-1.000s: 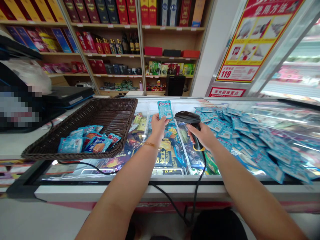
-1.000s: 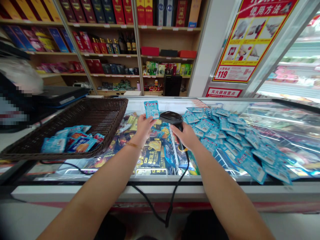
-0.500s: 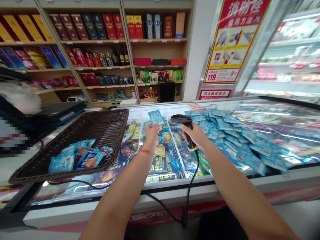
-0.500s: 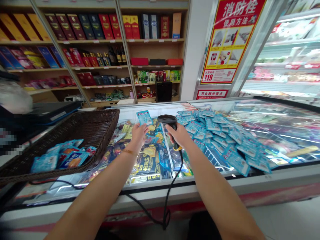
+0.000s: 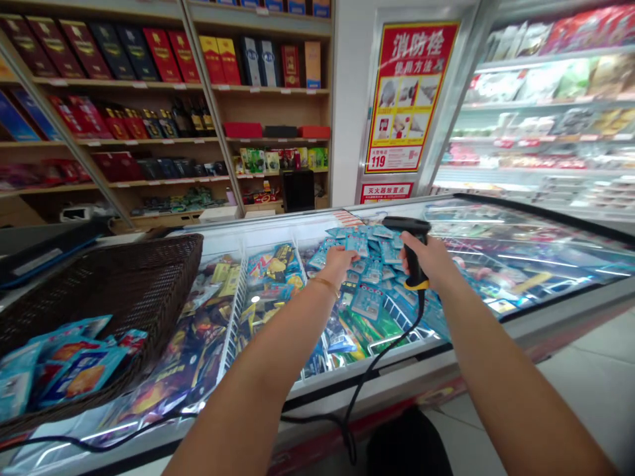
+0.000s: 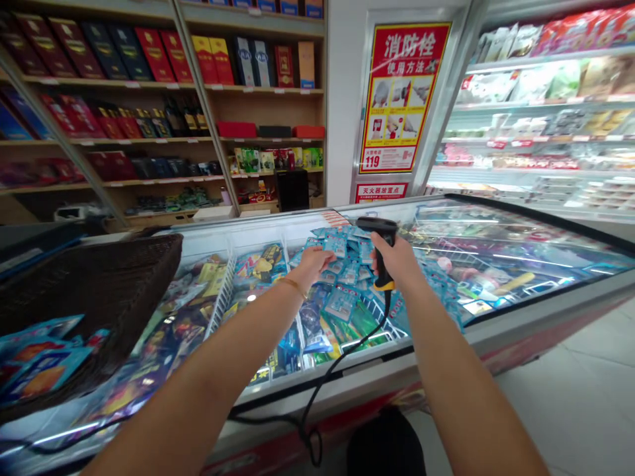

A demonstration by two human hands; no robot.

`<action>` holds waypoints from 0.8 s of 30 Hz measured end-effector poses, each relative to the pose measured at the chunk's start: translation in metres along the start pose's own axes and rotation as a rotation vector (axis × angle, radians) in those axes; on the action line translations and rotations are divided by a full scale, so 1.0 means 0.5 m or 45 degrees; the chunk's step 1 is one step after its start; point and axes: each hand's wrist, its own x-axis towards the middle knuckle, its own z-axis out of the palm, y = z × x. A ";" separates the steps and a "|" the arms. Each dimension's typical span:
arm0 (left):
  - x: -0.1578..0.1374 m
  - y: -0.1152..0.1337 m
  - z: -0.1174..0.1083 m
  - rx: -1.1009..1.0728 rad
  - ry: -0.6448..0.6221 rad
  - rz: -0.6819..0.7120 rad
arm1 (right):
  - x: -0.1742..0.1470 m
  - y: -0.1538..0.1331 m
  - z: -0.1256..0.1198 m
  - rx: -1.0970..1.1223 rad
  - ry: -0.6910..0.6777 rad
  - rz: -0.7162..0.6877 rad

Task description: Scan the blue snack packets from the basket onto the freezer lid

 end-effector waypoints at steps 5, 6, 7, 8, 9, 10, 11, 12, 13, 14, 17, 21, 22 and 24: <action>0.012 -0.022 0.018 0.029 0.013 0.018 | 0.009 0.023 -0.014 -0.023 0.028 0.046; 0.011 -0.021 0.013 0.020 -0.011 0.022 | 0.010 0.026 -0.012 -0.024 0.021 0.046; 0.010 -0.019 0.007 0.006 -0.041 0.024 | 0.010 0.029 -0.009 -0.027 0.013 0.045; 0.006 -0.015 0.001 -0.012 -0.071 0.025 | 0.009 0.029 -0.003 -0.031 0.006 0.043; 0.002 -0.010 -0.007 -0.027 -0.094 0.026 | 0.007 0.028 0.003 -0.035 0.002 0.039; -0.004 -0.003 -0.015 -0.037 -0.106 0.029 | 0.003 0.025 0.012 -0.035 -0.002 0.034; -0.010 0.006 -0.024 -0.037 -0.110 0.034 | -0.001 0.022 0.021 -0.034 -0.007 0.028; -0.017 0.016 -0.036 -0.024 -0.109 0.043 | -0.005 0.017 0.033 -0.030 -0.015 0.024; -0.024 0.029 -0.050 0.001 -0.101 0.055 | -0.011 0.011 0.047 -0.023 -0.027 0.021; -0.031 0.044 -0.067 0.032 -0.089 0.073 | -0.017 0.006 0.062 -0.011 -0.046 0.017; -0.053 0.105 -0.141 0.113 -0.044 0.190 | -0.039 -0.012 0.119 0.037 -0.127 -0.001; -0.090 0.204 -0.295 0.228 0.043 0.376 | -0.074 -0.032 0.207 0.101 -0.269 0.003; -0.102 0.229 -0.342 0.287 0.071 0.401 | -0.082 -0.034 0.228 0.115 -0.306 0.008; -0.126 0.276 -0.444 0.435 0.138 0.429 | -0.097 -0.030 0.267 0.137 -0.386 0.018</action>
